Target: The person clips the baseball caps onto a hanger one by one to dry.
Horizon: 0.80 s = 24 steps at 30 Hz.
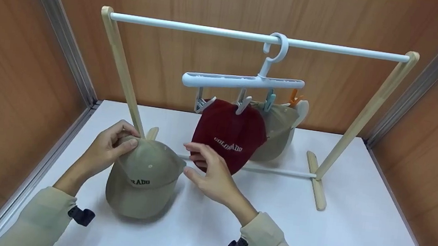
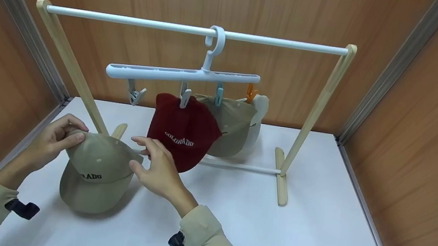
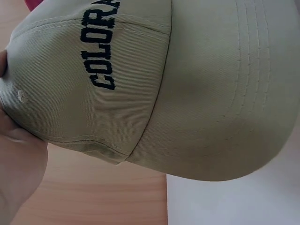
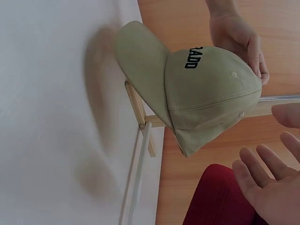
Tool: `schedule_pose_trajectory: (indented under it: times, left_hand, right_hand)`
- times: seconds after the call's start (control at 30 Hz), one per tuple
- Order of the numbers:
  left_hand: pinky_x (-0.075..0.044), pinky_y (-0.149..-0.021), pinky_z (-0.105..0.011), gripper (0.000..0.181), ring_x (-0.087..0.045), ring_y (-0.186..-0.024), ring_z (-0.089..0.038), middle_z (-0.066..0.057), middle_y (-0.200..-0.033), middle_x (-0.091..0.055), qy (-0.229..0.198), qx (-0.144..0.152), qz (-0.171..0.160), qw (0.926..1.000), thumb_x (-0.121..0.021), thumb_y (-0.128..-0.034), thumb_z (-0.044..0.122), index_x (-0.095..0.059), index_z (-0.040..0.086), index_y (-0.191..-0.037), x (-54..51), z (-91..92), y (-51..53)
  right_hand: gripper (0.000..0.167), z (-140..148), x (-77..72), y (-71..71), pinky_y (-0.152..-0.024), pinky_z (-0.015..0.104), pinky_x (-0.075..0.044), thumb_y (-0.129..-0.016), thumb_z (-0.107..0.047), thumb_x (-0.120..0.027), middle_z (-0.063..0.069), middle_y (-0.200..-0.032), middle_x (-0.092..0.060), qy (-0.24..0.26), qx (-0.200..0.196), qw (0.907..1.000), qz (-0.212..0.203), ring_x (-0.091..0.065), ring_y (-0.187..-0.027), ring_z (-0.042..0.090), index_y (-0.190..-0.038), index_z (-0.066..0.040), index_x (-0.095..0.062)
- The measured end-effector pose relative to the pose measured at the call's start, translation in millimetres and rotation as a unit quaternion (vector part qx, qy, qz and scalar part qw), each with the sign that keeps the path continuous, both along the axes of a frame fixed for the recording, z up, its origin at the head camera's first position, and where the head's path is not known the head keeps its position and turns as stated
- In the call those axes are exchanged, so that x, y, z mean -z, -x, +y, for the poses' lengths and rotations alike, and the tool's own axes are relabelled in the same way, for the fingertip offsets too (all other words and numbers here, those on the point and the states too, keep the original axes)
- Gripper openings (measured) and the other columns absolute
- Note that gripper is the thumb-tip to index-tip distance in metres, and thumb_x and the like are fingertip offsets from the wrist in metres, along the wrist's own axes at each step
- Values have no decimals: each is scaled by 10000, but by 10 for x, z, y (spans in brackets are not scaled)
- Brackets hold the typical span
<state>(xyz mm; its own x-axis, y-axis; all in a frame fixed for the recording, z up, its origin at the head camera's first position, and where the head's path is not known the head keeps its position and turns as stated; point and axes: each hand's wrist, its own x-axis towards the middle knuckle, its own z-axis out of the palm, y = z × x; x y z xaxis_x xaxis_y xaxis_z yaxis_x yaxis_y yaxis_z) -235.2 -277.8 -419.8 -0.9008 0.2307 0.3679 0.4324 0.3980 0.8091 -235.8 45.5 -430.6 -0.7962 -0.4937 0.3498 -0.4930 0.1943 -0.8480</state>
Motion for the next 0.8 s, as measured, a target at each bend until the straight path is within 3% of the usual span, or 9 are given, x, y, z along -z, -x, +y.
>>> schedule_pose_trajectory:
  times: [0.33, 0.53, 0.67, 0.8]
  left_hand:
    - [-569, -775, -233, 124, -677, -918, -158, -57, -1069, -729, -209, 317, 123, 9992, -629, -1046, 21, -625, 10, -1169, -139, 108, -62]
    - [-578, -779, -232, 130, -689, -890, -160, -68, -1039, -721, -272, 620, 172, 9976, -617, -1040, -11, -620, -13, -1170, -192, 216, -80]
    - [-579, -794, -224, 145, -688, -887, -149, -63, -1038, -720, -303, 663, 136, 9972, -621, -1039, -16, -616, -25, -1184, -203, 265, -71]
    - [-573, -783, -223, 153, -675, -874, -147, -60, -1031, -720, -198, 525, 156, 9983, -636, -1042, 6, -618, -16, -1192, -193, 291, -45]
  right_hand:
    - [535, -143, -77, -2, -1151, 363, -477, -1004, -176, -752, -38, -1479, -599, -366, -8, 9993, -83, -587, -1339, 173, -1506, -221, -574]
    - [503, -225, -70, 35, -1183, 411, -446, -1040, -249, -703, -30, -1505, -604, -292, -242, 9993, 3, -556, -1402, 168, -1519, -206, -559]
    - [480, -253, -47, 72, -1205, 412, -420, -1051, -255, -683, -3, -1462, -643, -90, -353, 9992, -158, -580, -1373, 123, -1511, -200, -558]
    - [465, -256, -39, 100, -1182, 386, -445, -1044, -239, -688, 6, -1321, -695, -51, -237, 9995, -204, -627, -1254, 119, -1493, -217, -570]
